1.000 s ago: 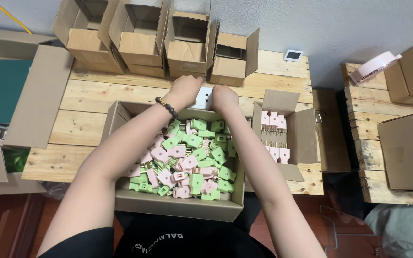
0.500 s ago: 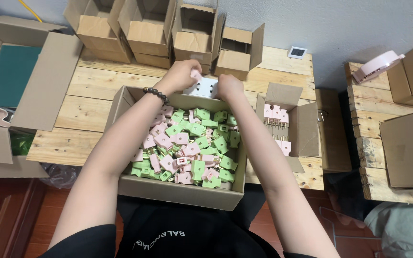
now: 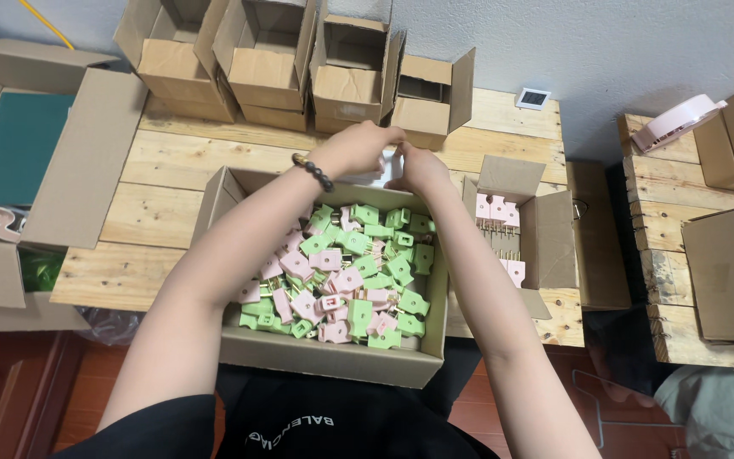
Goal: The person picks up pink and green plastic components from a bin, places them into small cardboard boxes, closes the boxes, and stacks them on a wooden table.
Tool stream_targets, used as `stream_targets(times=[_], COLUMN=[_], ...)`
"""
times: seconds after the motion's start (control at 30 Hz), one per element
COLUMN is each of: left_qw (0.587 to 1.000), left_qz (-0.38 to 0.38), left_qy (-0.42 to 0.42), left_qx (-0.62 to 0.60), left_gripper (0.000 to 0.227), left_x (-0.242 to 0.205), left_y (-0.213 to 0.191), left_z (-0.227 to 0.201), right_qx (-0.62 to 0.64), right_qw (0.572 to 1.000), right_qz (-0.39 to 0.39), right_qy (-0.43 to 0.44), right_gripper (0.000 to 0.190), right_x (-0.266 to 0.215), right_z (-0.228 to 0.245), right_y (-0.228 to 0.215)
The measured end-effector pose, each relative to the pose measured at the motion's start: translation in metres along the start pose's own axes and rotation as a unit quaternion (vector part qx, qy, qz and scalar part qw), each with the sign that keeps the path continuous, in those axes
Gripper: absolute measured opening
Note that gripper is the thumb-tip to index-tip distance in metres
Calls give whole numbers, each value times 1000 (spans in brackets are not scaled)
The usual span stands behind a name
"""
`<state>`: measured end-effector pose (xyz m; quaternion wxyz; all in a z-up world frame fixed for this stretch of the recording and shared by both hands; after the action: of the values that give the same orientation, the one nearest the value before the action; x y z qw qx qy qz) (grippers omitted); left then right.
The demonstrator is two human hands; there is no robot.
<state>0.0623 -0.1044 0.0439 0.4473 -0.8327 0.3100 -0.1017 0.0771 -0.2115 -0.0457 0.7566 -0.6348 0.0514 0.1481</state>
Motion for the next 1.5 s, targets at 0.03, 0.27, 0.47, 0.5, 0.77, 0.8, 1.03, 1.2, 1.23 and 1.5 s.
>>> stream_targets(times=[0.03, 0.27, 0.47, 0.5, 0.77, 0.8, 1.03, 1.2, 1.23, 1.5], left_qw=[1000, 989, 990, 987, 998, 999, 997, 980, 980, 954], left_qz=[3, -60, -57, -70, -29, -35, -54, -98, -98, -176], left_qy=[1, 48, 43, 48, 5, -2, -14, 71, 73, 83], left_qx=[1, 123, 121, 136, 52, 40, 58, -157, -155, -229], left_gripper=[60, 17, 13, 13, 24, 27, 20, 51, 51, 47], left_x=[11, 79, 97, 105, 69, 66, 45, 9, -7, -79], left_y=[7, 54, 78, 79, 53, 49, 33, -8, -11, -31], left_z=[3, 18, 32, 36, 47, 47, 34, 10, 3, 13], right_qx=[2, -4, -24, -36, -20, -19, -12, -7, -7, -51], right_qw=[1000, 1000, 999, 999, 999, 999, 999, 1000, 1000, 990], right_qz=[0, 24, 28, 19, 25, 22, 9, 8, 6, -118], right_qy=[2, 13, 26, 30, 36, 38, 28, 25, 25, 63], right_gripper=[72, 68, 63, 62, 71, 68, 68, 77, 77, 43], right_x=[-1, 12, 5, 11, -9, -9, -5, -4, -6, 18], right_z=[1, -10, -17, -20, 5, 4, 4, 4, 4, -24], right_y=[-1, 21, 27, 24, -6, -5, -9, -5, -5, -9])
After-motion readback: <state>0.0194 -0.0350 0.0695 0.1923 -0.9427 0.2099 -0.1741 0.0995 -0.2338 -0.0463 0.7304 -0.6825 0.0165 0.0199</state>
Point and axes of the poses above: each hand's wrist, its own x-axis towards the middle knuckle, its own y-axis out of the palm, z = x × y, the point moved 10 cm from there along x, towards the middle knuckle, and after that the axes turned 7 degrees about -x, right-handed, at the moved point
